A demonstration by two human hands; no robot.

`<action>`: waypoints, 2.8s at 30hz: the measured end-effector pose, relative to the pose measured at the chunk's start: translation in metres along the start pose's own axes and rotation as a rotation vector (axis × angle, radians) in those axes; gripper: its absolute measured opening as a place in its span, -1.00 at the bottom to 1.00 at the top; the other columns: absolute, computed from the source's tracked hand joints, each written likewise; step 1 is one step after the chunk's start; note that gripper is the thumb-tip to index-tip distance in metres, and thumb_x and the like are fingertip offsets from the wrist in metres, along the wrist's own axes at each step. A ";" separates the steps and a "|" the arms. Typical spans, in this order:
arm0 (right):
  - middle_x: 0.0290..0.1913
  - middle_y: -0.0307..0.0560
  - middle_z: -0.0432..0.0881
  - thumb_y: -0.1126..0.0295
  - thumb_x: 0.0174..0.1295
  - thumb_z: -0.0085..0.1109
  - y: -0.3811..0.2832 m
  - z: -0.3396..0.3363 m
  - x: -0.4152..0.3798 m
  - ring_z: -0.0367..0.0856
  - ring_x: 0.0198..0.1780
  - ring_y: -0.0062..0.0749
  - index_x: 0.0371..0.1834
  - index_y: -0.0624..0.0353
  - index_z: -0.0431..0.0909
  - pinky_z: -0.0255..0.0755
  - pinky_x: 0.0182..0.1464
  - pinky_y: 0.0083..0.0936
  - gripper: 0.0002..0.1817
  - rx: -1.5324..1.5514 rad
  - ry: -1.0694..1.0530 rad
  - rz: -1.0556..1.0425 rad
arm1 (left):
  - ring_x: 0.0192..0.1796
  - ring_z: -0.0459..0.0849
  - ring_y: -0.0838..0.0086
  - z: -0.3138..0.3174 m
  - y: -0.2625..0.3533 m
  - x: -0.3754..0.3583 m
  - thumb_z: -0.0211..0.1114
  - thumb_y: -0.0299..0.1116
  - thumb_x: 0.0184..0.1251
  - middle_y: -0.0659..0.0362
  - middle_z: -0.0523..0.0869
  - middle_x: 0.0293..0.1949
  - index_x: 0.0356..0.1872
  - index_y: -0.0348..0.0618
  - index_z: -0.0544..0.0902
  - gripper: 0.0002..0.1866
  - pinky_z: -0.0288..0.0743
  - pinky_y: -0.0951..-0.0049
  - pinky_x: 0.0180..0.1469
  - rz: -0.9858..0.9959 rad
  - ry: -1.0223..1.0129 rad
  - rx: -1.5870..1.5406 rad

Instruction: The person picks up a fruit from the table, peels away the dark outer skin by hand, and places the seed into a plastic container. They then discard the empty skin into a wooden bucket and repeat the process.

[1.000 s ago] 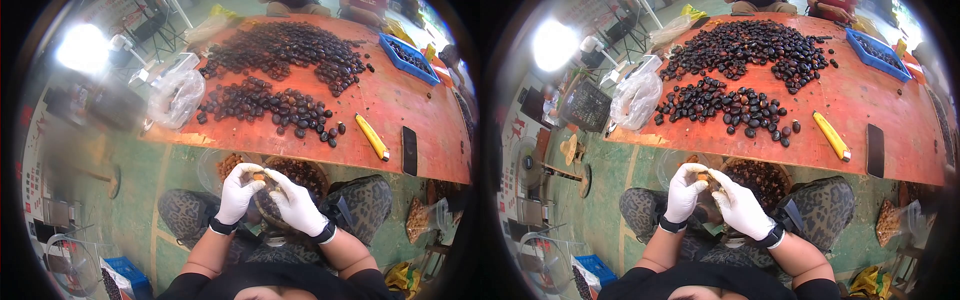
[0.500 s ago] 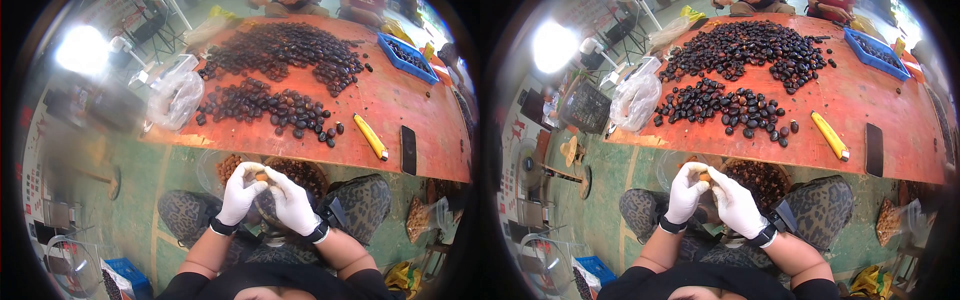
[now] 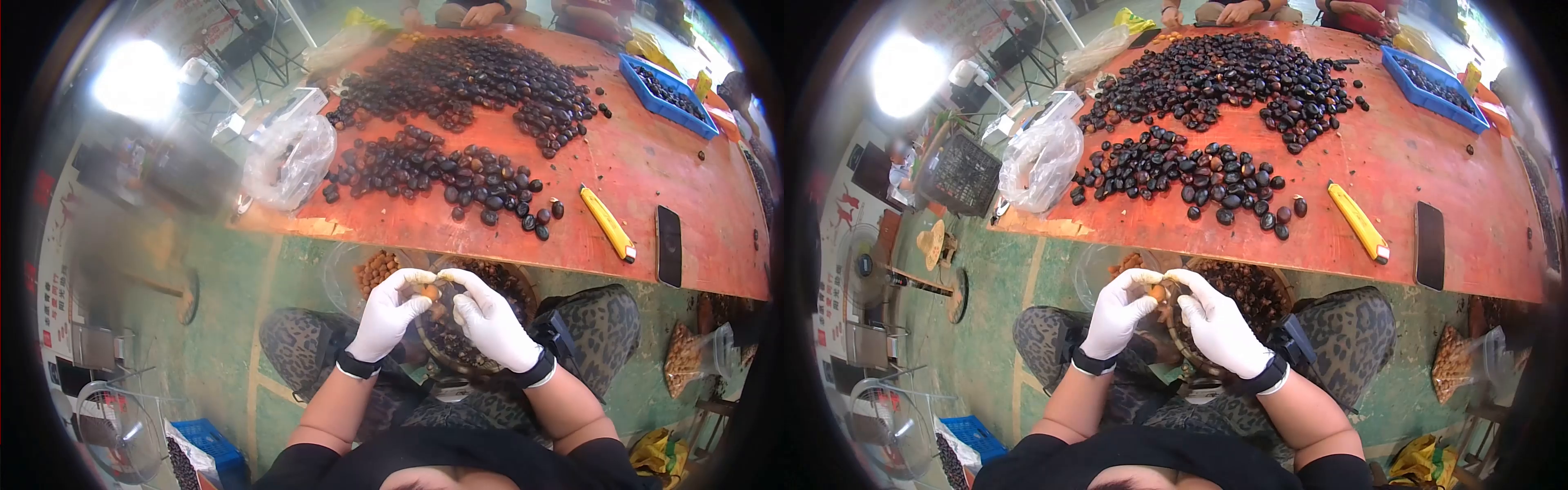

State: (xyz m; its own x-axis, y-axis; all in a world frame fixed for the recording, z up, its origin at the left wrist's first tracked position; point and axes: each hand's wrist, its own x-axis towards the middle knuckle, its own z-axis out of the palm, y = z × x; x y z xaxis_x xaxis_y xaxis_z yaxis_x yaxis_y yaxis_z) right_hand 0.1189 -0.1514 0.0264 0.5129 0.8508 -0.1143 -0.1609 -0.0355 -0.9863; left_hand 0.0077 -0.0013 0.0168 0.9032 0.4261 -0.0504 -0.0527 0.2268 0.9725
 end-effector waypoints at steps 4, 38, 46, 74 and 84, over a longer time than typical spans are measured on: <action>-0.38 0.04 0.57 0.53 0.35 -0.03 -0.003 0.001 -0.002 0.57 -0.39 -0.28 0.28 0.13 0.34 0.44 -0.27 -0.48 -0.59 -0.231 0.058 -0.120 | 0.00 0.63 0.48 0.005 -0.004 0.002 0.28 -0.50 0.31 0.14 0.66 -0.07 0.06 -0.29 0.53 -0.68 0.48 0.47 0.10 -0.014 0.012 -0.209; -0.13 0.15 0.60 0.53 0.26 0.07 0.002 0.013 -0.009 0.62 -0.11 0.06 0.37 0.02 0.31 0.53 -0.12 -0.28 -0.44 -0.540 0.113 -0.332 | 0.05 0.61 0.41 0.015 -0.033 0.002 0.22 -0.63 0.28 0.15 0.63 -0.03 -0.04 -0.18 0.53 -0.75 0.49 0.33 0.18 0.004 0.157 -0.663; -0.18 0.14 0.62 0.55 0.29 0.03 0.010 0.014 -0.003 0.65 -0.21 -0.06 0.26 0.12 0.37 0.52 -0.17 -0.40 -0.56 -0.339 0.157 -0.376 | 0.02 0.62 0.41 0.016 -0.024 -0.001 0.25 -0.61 0.25 0.13 0.63 0.00 -0.01 -0.23 0.55 -0.72 0.48 0.35 0.17 0.055 0.127 -0.532; -0.36 0.15 0.61 0.40 0.29 0.07 0.021 -0.006 0.003 0.63 -0.35 0.06 0.21 0.01 0.42 0.52 -0.31 -0.19 -0.60 -0.772 0.138 -0.324 | 0.01 0.61 0.24 -0.069 0.012 0.037 0.32 -0.54 0.11 0.03 0.63 0.00 -0.02 -0.22 0.64 -0.66 0.47 0.37 0.06 0.422 0.670 0.931; -0.37 0.18 0.63 0.37 0.24 0.13 0.023 -0.006 -0.001 0.63 -0.35 0.09 0.21 0.21 0.33 0.51 -0.32 -0.14 -0.54 -1.007 0.079 -0.110 | 0.06 0.52 0.09 -0.087 0.017 0.124 0.37 -0.39 0.11 -0.02 0.61 0.04 0.12 -0.21 0.52 -0.51 0.38 0.17 0.16 0.287 0.741 1.432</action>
State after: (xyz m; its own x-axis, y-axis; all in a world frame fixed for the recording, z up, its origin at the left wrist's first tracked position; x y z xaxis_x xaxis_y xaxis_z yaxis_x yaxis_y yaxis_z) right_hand 0.1203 -0.1561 0.0026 0.5418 0.8404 0.0114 0.6573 -0.4152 -0.6290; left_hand 0.0821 0.1319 0.0076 0.5224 0.7068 0.4770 0.6228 -0.6984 0.3527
